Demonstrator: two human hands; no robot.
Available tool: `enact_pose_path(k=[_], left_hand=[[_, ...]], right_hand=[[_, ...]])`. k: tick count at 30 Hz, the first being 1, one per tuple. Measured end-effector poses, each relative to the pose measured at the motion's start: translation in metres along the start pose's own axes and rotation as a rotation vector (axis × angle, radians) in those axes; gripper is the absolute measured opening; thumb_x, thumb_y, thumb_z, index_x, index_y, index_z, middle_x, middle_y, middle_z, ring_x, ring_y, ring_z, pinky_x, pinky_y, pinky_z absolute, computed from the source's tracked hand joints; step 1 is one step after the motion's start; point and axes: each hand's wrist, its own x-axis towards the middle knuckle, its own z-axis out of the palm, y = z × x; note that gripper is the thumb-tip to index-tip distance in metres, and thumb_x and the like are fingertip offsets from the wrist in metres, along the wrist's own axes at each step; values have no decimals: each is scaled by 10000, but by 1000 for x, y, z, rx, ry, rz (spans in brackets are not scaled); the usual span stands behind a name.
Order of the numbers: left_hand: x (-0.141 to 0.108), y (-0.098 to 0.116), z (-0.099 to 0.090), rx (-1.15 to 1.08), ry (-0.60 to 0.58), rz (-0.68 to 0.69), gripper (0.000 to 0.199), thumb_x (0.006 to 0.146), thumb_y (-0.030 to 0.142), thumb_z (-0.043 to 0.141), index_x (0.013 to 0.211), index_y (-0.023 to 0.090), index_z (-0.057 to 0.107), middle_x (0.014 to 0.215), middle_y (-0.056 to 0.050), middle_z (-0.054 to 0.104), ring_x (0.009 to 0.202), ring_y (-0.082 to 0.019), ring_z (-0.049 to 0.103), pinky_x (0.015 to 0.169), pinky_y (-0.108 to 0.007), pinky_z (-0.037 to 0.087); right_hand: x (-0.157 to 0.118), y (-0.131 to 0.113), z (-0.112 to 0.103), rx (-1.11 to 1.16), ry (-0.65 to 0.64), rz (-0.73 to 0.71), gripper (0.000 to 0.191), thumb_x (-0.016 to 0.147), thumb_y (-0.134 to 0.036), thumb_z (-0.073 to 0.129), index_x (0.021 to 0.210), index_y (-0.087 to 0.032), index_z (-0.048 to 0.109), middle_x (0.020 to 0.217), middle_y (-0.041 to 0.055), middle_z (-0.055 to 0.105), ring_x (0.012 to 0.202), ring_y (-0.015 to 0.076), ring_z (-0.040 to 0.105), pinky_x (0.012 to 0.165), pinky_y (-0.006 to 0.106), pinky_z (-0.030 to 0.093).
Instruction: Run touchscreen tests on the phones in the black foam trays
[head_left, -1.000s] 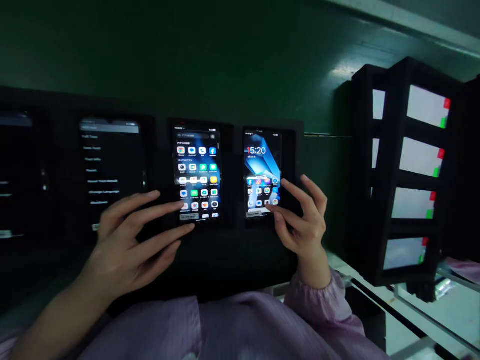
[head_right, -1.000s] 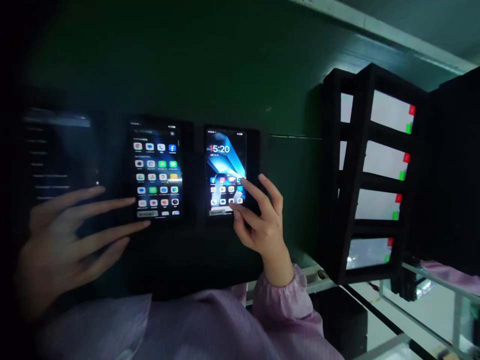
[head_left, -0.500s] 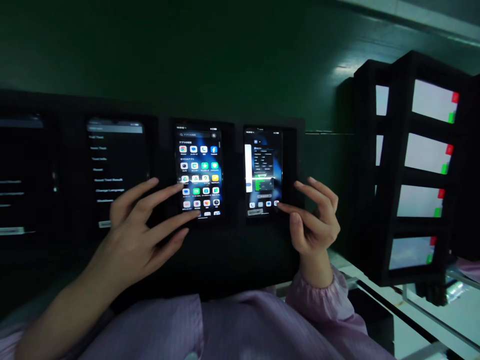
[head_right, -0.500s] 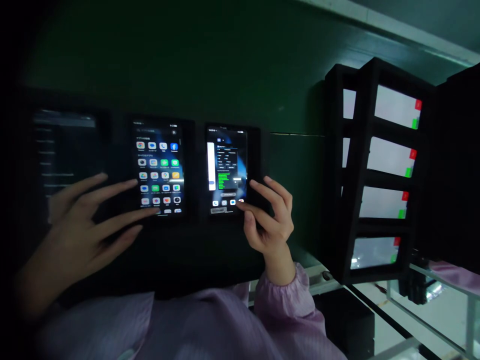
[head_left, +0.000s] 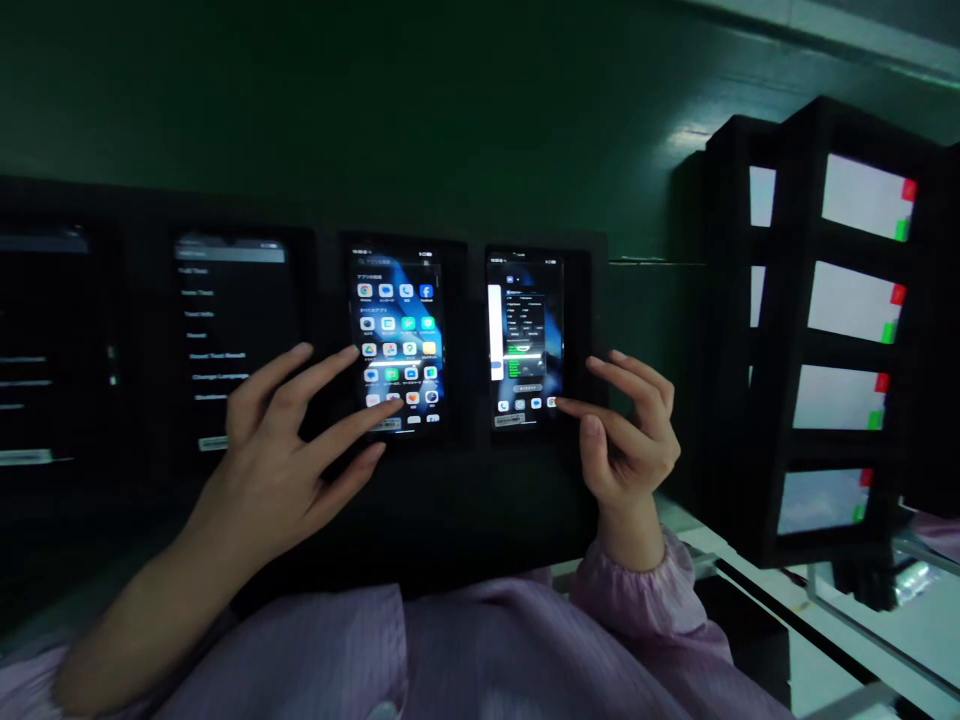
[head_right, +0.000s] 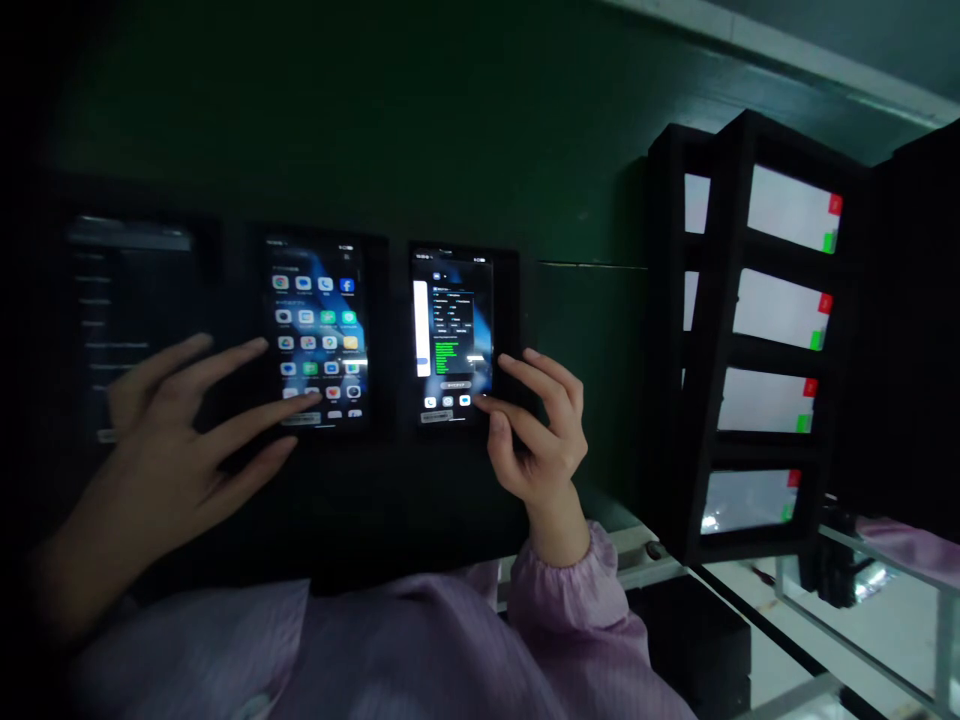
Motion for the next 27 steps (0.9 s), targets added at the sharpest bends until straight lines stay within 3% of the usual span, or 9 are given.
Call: enact_pose_path(k=[4,7,14,22,27], left_hand=[[-2,-1,-4,-88,23,25,310,907,199,689,1209,253,643,1699,-27,274,1612,-244,195,1303,-406,224],[-4,0,-5,-132,-11,19,276,907,226,696,1169,306,666,1670,20,332,1601,-249,225,1281,-421,266],[-2,2,-1,-4,-26,33,387,885,194,716,1253,268,626,1550,-126,451,1568,-341,281,1126,-477,422],[-4,2,1,6,-42,-4,401,910,225,683,1303,264,615,1600,-126,400,1556,-381,292,1180,-556,394],[-5,1,-1,-45,-35,-67,415,944,282,620,1357,302,573,1666,-63,317,1574,-360,259,1267,-595,305]], right_hand=[[0,-1,0,25,-3,5,248,980,-185,554,918,-232,789,1181,55,743,1178,295,682,951,500,581],[0,-1,1,36,-8,-3,246,970,-170,561,922,-237,792,1185,52,745,1171,292,685,948,497,580],[1,-2,2,45,9,5,242,962,-161,565,927,-238,792,1161,55,749,1142,291,695,927,493,593],[0,-2,2,49,-9,18,263,955,-151,562,944,-259,802,1170,42,748,1130,288,697,932,500,597],[7,-1,-2,-1,-43,8,235,991,-202,549,985,-259,776,1236,50,716,1206,302,655,1002,520,562]])
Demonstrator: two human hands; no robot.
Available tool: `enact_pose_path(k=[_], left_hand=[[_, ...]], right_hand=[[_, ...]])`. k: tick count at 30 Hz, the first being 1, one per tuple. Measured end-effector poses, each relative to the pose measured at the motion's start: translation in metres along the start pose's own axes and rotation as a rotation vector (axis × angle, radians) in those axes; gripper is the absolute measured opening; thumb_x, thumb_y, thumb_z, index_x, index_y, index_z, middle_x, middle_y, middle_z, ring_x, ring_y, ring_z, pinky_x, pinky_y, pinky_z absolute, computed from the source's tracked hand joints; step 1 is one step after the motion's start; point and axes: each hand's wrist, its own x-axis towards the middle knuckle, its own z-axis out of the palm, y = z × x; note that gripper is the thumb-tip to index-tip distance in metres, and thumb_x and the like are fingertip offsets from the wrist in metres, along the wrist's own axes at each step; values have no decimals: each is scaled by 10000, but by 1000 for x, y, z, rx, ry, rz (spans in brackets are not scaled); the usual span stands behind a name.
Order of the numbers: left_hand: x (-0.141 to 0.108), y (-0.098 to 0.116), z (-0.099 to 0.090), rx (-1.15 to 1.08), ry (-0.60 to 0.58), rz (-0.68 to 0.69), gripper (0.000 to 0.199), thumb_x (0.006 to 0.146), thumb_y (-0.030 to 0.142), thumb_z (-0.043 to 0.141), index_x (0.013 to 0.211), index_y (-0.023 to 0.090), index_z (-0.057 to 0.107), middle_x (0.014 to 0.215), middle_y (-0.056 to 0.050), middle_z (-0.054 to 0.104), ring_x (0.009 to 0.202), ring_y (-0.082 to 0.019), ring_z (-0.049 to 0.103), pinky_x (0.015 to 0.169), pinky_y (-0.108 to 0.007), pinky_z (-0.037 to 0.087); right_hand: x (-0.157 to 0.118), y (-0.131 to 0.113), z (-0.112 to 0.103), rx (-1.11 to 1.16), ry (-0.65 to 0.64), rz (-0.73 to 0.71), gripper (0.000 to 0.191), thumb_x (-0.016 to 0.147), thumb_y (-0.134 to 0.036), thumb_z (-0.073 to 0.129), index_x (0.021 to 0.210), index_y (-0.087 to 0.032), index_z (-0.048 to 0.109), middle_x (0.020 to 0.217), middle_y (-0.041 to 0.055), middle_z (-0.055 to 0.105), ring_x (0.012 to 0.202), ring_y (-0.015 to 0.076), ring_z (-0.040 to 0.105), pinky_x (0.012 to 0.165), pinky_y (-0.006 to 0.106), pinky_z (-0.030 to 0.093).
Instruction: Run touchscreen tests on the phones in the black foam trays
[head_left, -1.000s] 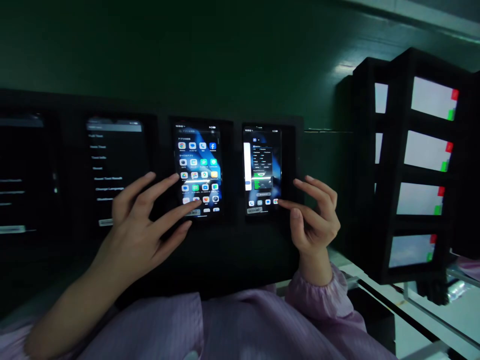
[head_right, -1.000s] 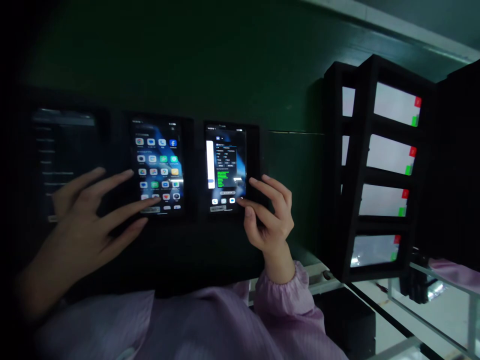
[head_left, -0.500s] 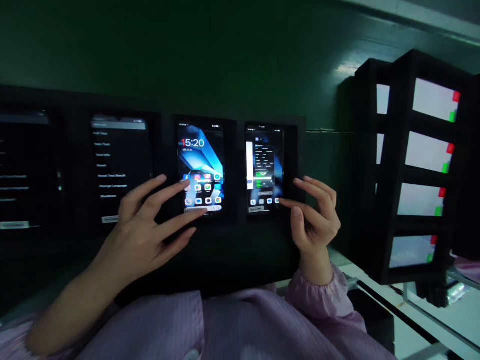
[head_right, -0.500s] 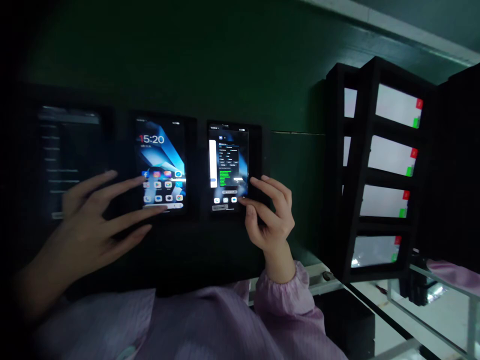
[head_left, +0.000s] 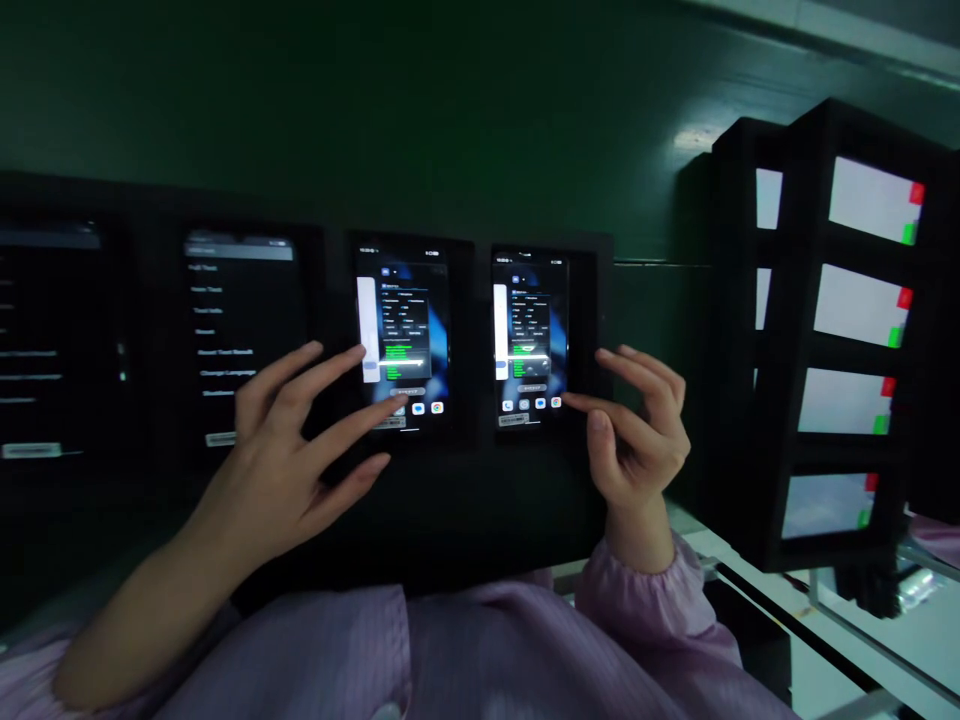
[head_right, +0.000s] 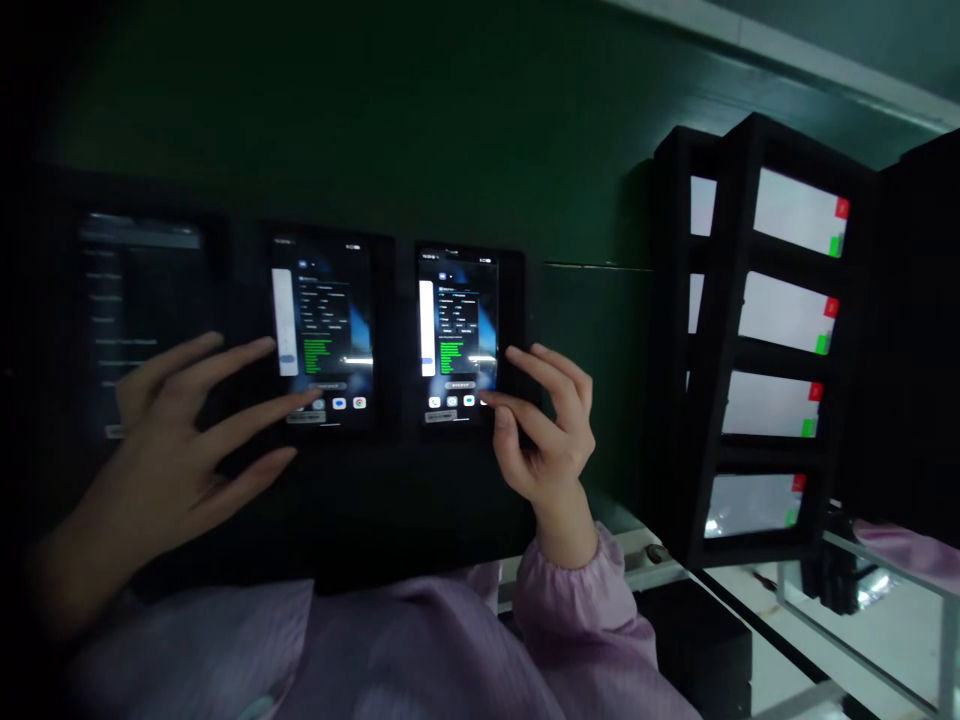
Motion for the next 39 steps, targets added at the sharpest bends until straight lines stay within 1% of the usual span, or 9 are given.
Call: enact_pose_path(k=[4,7,13,20,24,27,30,34,39], left_hand=[[5,0,-2,1,49,-138,514,965,300,570,1472,310,486,1686,-71,279,1571,-393,248,1286,-683,243],[11,4,3,60,48,-194,457,953,327,590,1408,289,562,1718,-57,195,1586,-440,180,1284,-724,228],[24,14,9,47,32,-94,408,937,313,624,1332,216,622,1726,-112,138,1567,-535,146,1207,-843,239],[29,12,4,47,-16,-255,442,955,345,569,1395,310,583,1751,35,35,1620,-432,29,1331,-706,75],[35,19,12,78,15,-194,485,909,308,669,1387,274,596,1731,-77,149,1590,-496,124,1266,-797,176],[39,26,14,68,-1,-183,468,908,291,675,1371,277,606,1728,-85,146,1586,-500,131,1257,-805,172],[39,24,13,48,-14,-184,537,942,334,620,1468,337,514,1746,-31,68,1602,-468,80,1276,-782,136],[35,11,11,19,78,-127,693,962,470,548,1594,409,273,1749,58,-16,1615,-395,16,1315,-694,114],[32,1,8,48,80,-153,690,965,518,537,1592,426,263,1741,109,-39,1609,-365,4,1330,-650,63]], right_hand=[[8,-1,8,-138,-141,-31,235,985,-346,624,1184,-274,726,1529,69,542,1464,405,426,1174,641,399],[8,0,16,-153,-218,-17,263,959,-368,677,1199,-266,711,1607,72,455,1548,444,274,1218,681,316],[2,5,14,-186,-116,58,226,1013,-343,582,1185,-257,702,1494,95,556,1517,413,348,1178,662,394],[4,2,15,-140,-232,-29,288,950,-373,693,1218,-269,683,1601,87,461,1549,430,275,1209,698,326],[2,5,13,-144,-181,47,230,966,-294,661,1190,-256,695,1539,93,526,1527,400,330,1200,658,371],[1,7,12,-167,-143,54,226,998,-329,611,1201,-254,678,1496,103,552,1498,387,377,1173,651,409],[1,5,13,-168,-145,5,288,1015,-397,579,1245,-241,654,1502,125,529,1499,402,368,1170,667,402],[3,2,15,-160,-195,-27,363,1019,-452,563,1319,-253,613,1559,130,466,1526,416,318,1194,701,354],[3,3,14,-130,-271,4,387,992,-430,620,1345,-271,611,1638,101,390,1557,450,246,1216,737,294]])
